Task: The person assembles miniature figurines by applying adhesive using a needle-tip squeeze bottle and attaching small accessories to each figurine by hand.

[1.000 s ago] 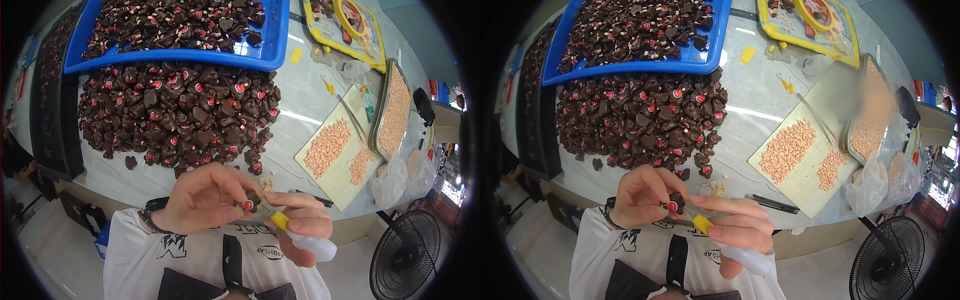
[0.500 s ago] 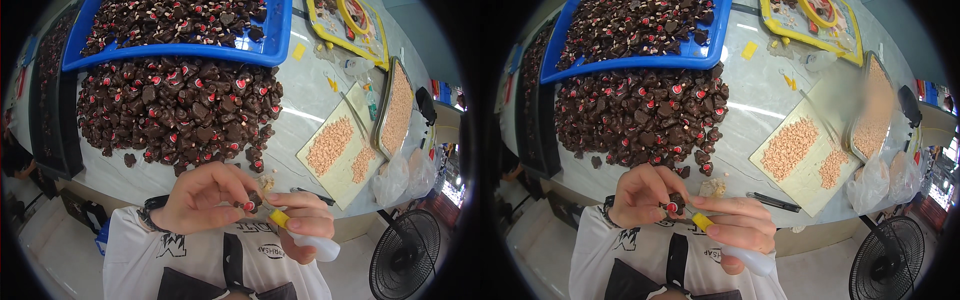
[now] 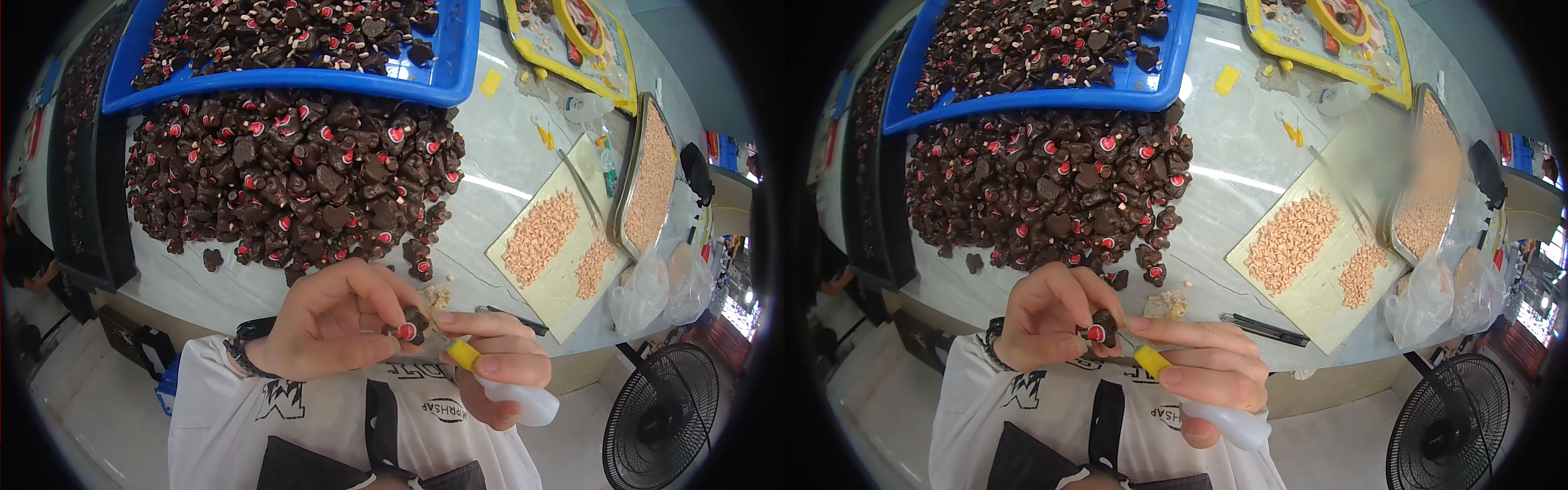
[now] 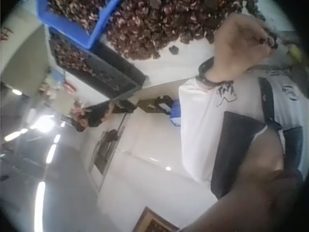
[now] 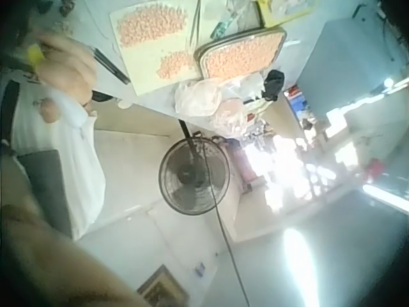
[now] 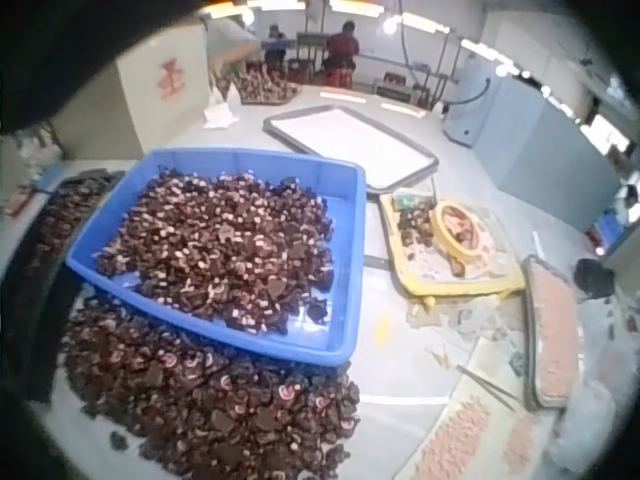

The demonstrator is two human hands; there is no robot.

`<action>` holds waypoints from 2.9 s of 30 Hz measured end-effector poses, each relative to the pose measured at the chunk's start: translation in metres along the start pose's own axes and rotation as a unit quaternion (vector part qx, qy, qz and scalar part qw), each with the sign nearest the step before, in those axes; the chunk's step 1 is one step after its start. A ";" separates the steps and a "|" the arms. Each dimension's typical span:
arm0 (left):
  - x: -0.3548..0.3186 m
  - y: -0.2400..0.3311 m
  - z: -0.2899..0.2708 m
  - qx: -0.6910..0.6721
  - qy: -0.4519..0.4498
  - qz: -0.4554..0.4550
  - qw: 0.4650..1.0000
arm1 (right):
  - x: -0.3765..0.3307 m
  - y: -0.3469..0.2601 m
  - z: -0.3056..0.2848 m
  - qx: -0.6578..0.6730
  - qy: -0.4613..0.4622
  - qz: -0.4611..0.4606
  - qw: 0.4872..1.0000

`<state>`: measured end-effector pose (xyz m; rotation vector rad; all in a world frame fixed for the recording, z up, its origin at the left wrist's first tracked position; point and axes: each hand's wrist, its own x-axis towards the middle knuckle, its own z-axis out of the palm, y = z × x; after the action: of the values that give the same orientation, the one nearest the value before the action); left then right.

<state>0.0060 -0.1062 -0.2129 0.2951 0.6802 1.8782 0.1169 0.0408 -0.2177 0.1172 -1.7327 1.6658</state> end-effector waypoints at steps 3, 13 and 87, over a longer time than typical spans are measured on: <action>0.000 0.000 0.001 -0.054 0.010 -0.013 0.998 | 0.001 0.000 -0.001 0.031 0.007 0.002 0.999; -0.001 0.001 0.001 -0.017 0.013 -0.008 1.000 | 0.000 0.001 -0.012 -0.013 -0.078 -0.019 0.997; -0.009 -0.001 0.011 0.151 0.025 -0.164 0.975 | 0.009 -0.017 -0.010 -0.079 -0.168 -0.056 0.981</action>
<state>0.0156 -0.1111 -0.2039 0.3092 0.9883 1.4714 0.1234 0.0509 -0.1991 0.4355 -2.0611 1.4820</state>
